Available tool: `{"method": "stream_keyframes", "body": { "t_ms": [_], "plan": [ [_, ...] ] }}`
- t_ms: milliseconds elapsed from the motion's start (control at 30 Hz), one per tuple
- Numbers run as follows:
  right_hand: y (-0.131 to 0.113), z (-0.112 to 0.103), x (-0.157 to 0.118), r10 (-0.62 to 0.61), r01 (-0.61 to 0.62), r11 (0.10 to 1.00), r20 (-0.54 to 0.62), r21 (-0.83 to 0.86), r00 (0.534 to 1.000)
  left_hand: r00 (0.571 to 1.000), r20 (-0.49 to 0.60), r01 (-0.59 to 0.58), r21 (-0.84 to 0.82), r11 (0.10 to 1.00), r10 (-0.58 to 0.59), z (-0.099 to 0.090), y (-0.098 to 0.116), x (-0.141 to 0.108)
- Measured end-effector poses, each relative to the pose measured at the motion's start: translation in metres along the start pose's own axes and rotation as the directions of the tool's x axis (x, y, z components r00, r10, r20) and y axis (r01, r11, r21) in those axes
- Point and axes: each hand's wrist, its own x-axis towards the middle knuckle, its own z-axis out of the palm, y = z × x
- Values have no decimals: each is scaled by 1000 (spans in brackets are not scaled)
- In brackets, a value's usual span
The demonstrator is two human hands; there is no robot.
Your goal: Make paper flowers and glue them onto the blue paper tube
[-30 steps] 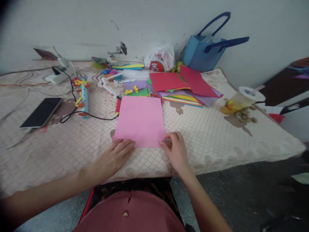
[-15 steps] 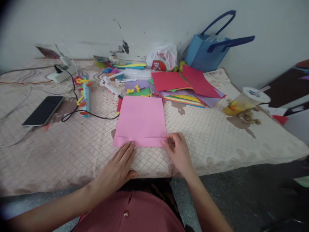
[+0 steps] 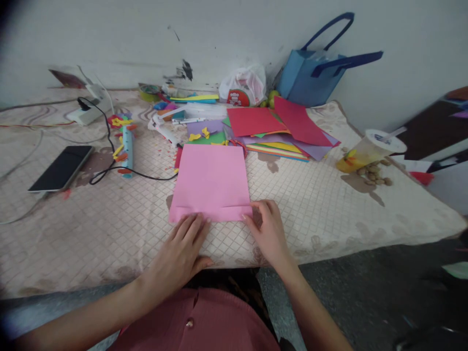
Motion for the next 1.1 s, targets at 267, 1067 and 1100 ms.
{"method": "stream_keyframes", "body": {
  "t_ms": [267,1067,1100],
  "plan": [
    [-55,7,-31,-397,400,908,46,-124,916,1000,-21,-8,27,1000,9,2,1,0],
    [-46,18,-48,-358,468,865,429,-183,830,998,-53,43,28,999,-42,4,3,-5],
    [-43,16,-49,-350,461,866,422,-193,836,997,-59,41,26,999,-40,4,3,-5]
  ]
}}
